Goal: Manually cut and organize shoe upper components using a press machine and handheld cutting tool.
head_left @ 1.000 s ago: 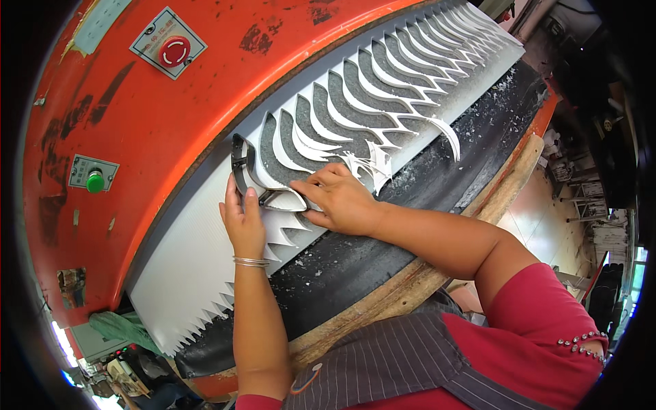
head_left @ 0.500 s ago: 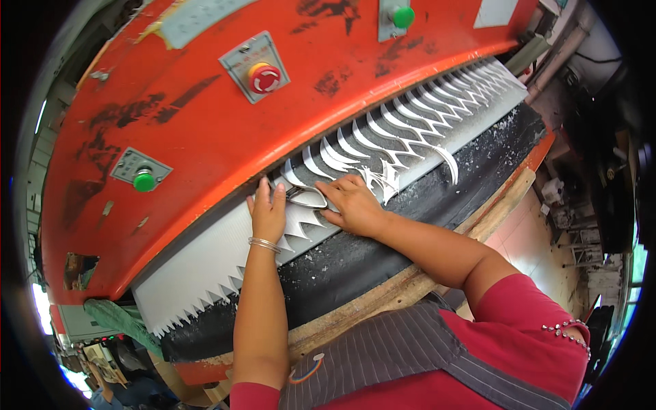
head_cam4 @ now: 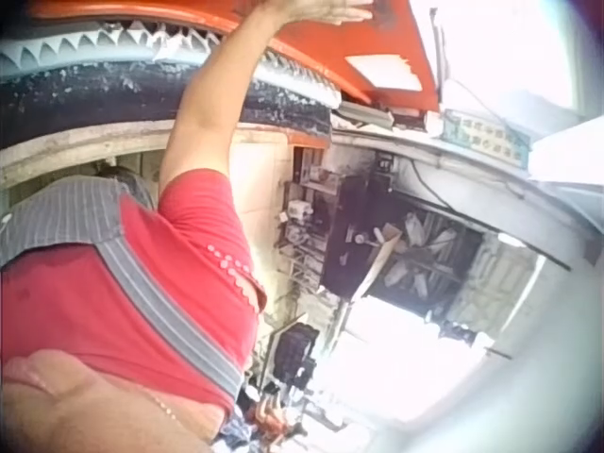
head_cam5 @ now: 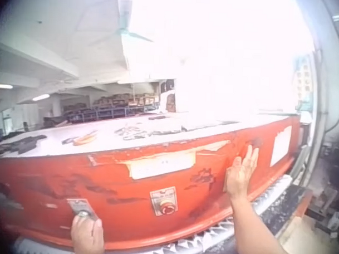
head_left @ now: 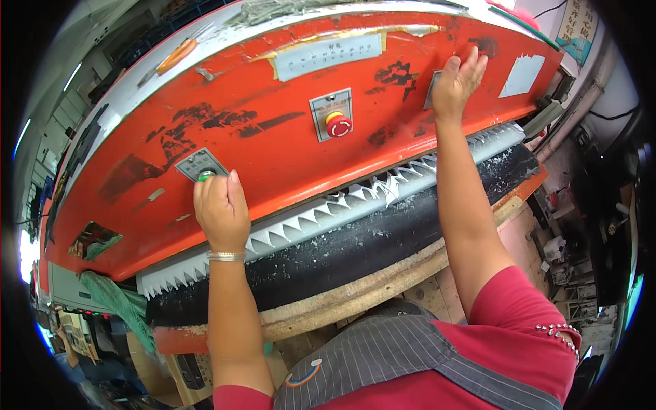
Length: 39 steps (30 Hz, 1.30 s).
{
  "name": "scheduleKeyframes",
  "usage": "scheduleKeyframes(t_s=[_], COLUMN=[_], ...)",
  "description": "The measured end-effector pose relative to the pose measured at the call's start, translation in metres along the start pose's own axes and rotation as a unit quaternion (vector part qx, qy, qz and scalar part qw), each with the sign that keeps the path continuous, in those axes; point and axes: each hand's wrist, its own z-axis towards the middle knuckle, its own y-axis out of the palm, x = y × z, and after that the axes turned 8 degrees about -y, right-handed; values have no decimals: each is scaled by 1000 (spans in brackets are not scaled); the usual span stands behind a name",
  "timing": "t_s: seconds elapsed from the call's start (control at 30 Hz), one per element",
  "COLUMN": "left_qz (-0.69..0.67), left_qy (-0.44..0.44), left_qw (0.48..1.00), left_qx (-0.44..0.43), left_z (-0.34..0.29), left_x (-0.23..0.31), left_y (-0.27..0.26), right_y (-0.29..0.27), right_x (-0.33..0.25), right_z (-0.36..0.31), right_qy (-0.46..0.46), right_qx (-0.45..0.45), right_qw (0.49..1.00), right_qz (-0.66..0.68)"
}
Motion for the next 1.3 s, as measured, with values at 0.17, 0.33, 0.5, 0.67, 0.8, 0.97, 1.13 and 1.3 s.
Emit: scheduleKeyframes(t_s=[0.17, 0.33, 0.5, 0.67, 0.8, 0.97, 1.13, 1.3], left_qz=[-138, -169, -81, -41, -75, -120, -45, 51], left_qy=[-161, -227, -185, -200, -209, -224, -93, -100], left_qw=[967, 884, 926, 935, 920, 873, 964, 939], left_qx=[-139, -372, -319, -290, -322, -416, -247, -325], left_z=[-95, -188, -223, -232, -248, -246, -219, -246], left_x=[6, 37, 57, 63, 71, 71, 47, 33], left_y=[-18, -46, -47, -42, -51, -69, -21, -1], right_y=[-64, -162, -198, -207, -228, -210, -119, -107], right_x=[-27, -119, -156, -163, -156, -159, -158, -149], right_z=[-99, -184, -239, -248, -254, -211, -224, -249], right_qy=[-91, -152, -210, -196, -203, -41, -102, -58], right_qx=[-194, -639, -691, -679, -696, -790, -646, -631], right_qw=[971, 704, 633, 677, 653, 584, 754, 774], right_qz=[108, 272, 280, 206, 219, 183, -56, 6])
